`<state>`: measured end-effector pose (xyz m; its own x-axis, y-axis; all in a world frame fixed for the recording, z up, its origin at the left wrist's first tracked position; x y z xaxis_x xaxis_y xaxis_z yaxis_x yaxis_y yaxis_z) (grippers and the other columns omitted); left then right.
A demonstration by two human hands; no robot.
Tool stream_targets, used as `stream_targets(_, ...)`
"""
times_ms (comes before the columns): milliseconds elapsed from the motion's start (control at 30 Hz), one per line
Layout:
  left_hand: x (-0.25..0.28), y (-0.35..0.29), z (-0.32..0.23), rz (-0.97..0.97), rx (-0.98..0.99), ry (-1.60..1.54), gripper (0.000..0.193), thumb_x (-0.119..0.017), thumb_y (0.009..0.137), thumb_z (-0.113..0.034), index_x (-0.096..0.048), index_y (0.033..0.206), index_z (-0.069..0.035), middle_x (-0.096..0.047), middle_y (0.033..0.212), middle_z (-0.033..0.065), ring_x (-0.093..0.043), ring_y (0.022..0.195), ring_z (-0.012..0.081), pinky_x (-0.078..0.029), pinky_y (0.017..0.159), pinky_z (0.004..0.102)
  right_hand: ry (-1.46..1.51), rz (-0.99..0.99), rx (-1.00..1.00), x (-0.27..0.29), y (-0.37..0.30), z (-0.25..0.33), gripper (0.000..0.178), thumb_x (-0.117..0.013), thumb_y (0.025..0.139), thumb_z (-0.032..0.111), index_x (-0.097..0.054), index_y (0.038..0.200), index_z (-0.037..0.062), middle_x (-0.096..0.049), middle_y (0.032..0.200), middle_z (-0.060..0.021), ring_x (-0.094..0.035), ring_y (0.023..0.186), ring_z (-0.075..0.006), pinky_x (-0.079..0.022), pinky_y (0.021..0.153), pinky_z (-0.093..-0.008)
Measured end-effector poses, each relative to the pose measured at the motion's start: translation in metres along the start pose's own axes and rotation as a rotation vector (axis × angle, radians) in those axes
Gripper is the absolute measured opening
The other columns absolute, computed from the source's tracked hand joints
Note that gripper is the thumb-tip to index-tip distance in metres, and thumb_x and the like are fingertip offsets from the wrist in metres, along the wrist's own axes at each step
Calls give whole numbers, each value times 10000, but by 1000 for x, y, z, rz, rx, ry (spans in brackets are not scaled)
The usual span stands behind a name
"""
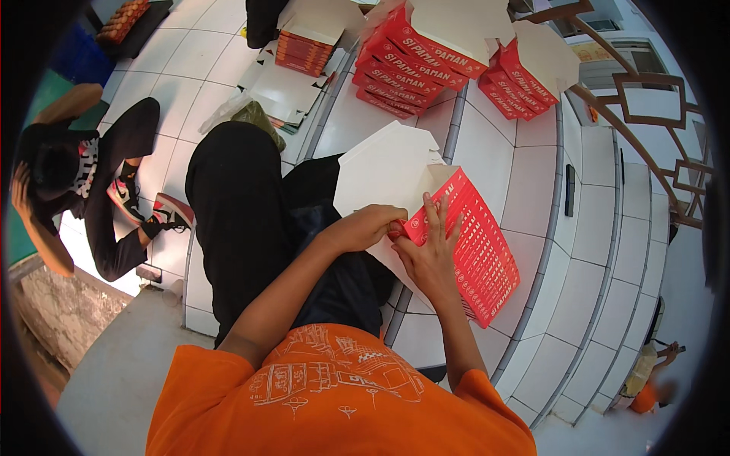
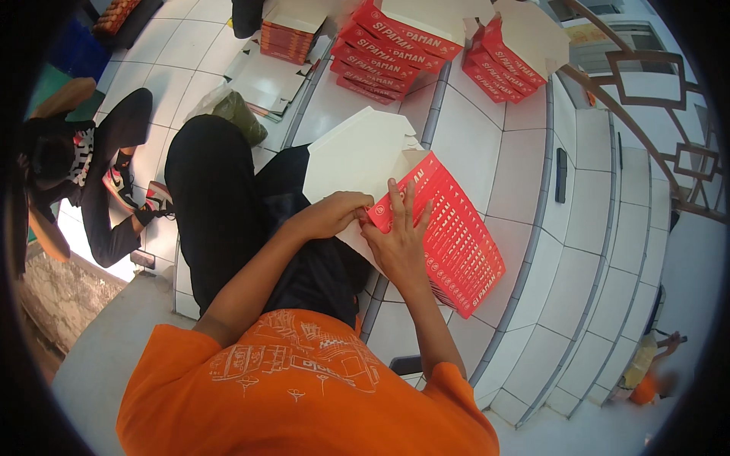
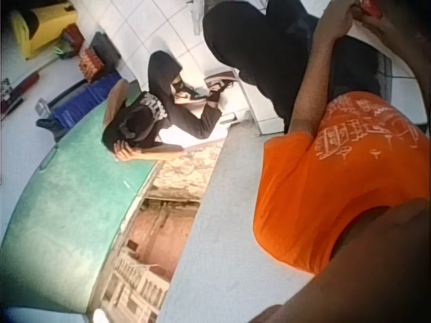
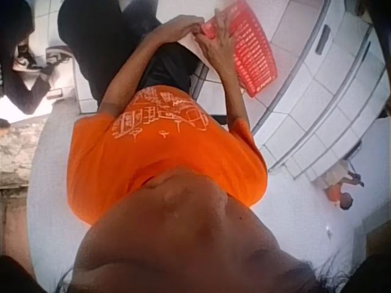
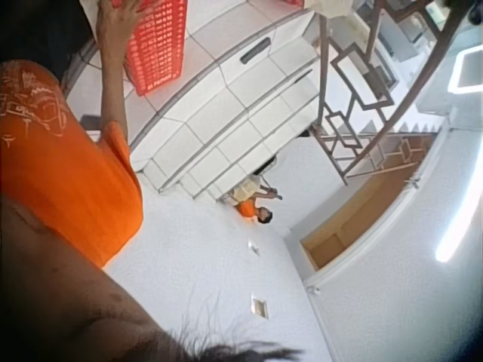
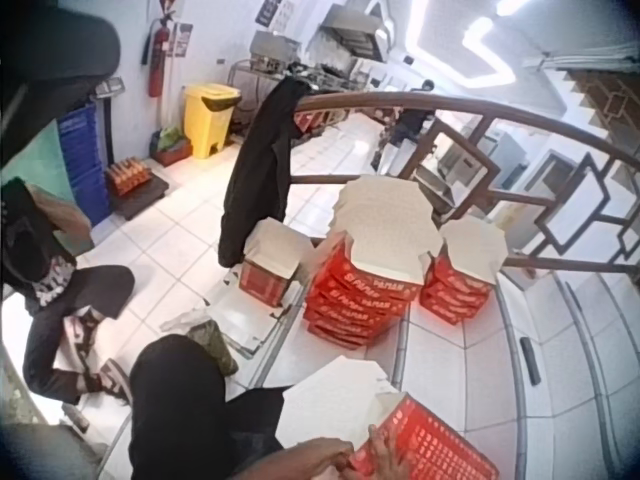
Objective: Assemble cardboard food delivery boxes from flat sheets.
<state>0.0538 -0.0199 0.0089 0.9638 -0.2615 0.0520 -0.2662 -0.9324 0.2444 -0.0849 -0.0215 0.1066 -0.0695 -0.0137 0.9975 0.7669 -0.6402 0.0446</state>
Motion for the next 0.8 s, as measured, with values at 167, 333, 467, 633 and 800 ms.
stream_targets(167, -15, 3, -1, -81, 61, -155, 230, -527, 827, 115, -588, 1010, -9, -605, 951, 181, -580, 969, 387, -474, 861, 439, 65, -26, 17, 1, -3, 2, 53, -772, 864, 220, -737, 903, 207, -257, 1681, -177, -195, 1543, -507, -147, 1181, -736)
stream_targets(333, -15, 4, -7, -173, -39, -76, 144, -518, 807, 141, -507, 911, 42, -596, 786, 247, -618, 736, 385, -502, 691, 410, 65, -44, -3, -2, -1, 3, 46, -771, 863, 216, -738, 882, 190, -261, 1682, -177, -190, 1544, -509, -155, 1195, -717)
stream_targets(467, -14, 3, -13, -206, -46, -108, 133, -500, 803, 143, -485, 887, 41, -549, 717, 233, -563, 651, 338, -480, 639, 380, 60, -33, -23, 0, 1, 4, 40, -770, 864, 199, -738, 886, 186, -288, 1670, -179, -189, 1543, -515, -173, 1192, -718)
stream_targets(633, -27, 0, -4, -41, 161, -445, 98, -520, 1016, -39, -499, 942, 22, -556, 818, 109, -469, 753, 157, -449, 725, 310, 71, -82, -24, 2, 0, 2, 29, -759, 875, 177, -741, 898, 182, -296, 1665, -184, -200, 1541, -513, -178, 1189, -720)
stream_targets(800, -26, -14, 28, 62, 175, -621, 269, -511, 1073, -249, -563, 1061, 15, -570, 932, 75, -503, 884, 148, -442, 850, 300, 234, 20, -37, 9, 7, 3, 89, -768, 861, 140, -744, 946, 155, -287, 1666, -196, -198, 1550, -493, -193, 1214, -666)
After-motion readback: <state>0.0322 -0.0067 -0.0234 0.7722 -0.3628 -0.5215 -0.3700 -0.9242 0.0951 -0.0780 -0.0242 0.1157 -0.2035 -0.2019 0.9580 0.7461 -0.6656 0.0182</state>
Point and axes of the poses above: each hand's wrist, its own y-axis towards the middle knuckle, its own x-axis out of the back of the hand, z = x × y, the point moved 4 cm from there along y, towards the middle knuckle
